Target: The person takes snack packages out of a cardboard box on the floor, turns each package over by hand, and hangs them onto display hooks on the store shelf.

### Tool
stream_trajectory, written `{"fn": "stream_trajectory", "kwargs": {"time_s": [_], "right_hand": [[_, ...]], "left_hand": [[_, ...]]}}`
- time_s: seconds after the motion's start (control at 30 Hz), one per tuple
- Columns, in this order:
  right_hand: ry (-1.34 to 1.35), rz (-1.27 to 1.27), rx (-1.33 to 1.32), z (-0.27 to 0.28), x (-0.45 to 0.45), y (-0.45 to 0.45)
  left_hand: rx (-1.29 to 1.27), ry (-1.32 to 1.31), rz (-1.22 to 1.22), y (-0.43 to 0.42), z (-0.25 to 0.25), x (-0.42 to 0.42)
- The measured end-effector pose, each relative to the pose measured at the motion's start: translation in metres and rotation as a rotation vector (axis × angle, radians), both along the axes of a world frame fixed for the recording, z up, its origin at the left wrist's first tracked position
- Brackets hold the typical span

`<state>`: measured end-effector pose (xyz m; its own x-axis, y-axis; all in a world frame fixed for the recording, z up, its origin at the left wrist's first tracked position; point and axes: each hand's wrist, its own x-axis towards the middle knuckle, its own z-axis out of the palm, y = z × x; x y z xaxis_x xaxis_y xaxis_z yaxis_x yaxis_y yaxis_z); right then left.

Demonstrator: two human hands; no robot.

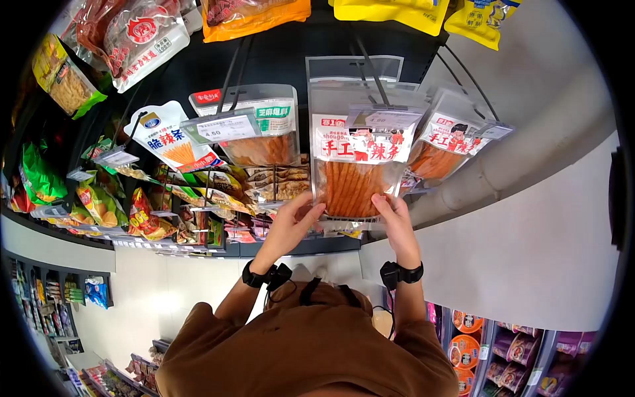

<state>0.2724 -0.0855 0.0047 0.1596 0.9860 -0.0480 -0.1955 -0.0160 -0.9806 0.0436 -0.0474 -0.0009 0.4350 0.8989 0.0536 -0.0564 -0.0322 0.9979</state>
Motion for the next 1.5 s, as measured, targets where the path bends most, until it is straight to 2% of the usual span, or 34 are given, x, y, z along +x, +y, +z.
{"fn": "stream_trajectory", "kwargs": {"time_s": [0.17,0.4,0.5,0.9,0.97,1.03,1.17,1.23,1.27,1.43,1.5], "right_hand": [[0.008,0.047,-0.064,-0.014,0.006,-0.002],[0.140,0.023,0.054,-0.008,-0.002,0.028],[0.182,0.018,0.024,0.003,-0.008,0.037],[0.140,0.003,0.025,-0.023,-0.003,0.031],[0.133,0.011,0.021,-0.025,-0.004,0.027],[0.137,-0.031,0.032,-0.023,-0.009,0.019],[0.164,-0.067,0.065,-0.032,-0.007,0.014],[0.244,-0.076,0.095,-0.023,-0.015,0.006],[0.235,-0.113,0.098,-0.026,-0.019,0.000],[0.175,-0.221,0.047,-0.040,-0.038,-0.033],[0.242,-0.225,0.023,-0.043,-0.050,-0.052]], "left_hand": [[0.015,0.043,-0.014,-0.001,-0.013,-0.003],[0.047,-0.053,0.088,0.023,-0.005,0.009],[0.042,-0.023,0.108,0.031,0.007,0.009],[0.091,0.036,0.088,0.024,0.010,0.003],[0.132,0.270,0.045,0.018,0.017,-0.001],[0.116,0.261,0.037,0.016,0.014,-0.002],[0.238,0.181,0.036,0.016,0.008,-0.006],[0.356,0.357,0.091,0.011,0.011,-0.012],[0.381,0.336,0.113,0.007,0.011,-0.015],[0.344,0.242,0.056,-0.007,0.010,-0.043],[0.281,0.237,-0.084,-0.013,0.003,-0.055]]}}
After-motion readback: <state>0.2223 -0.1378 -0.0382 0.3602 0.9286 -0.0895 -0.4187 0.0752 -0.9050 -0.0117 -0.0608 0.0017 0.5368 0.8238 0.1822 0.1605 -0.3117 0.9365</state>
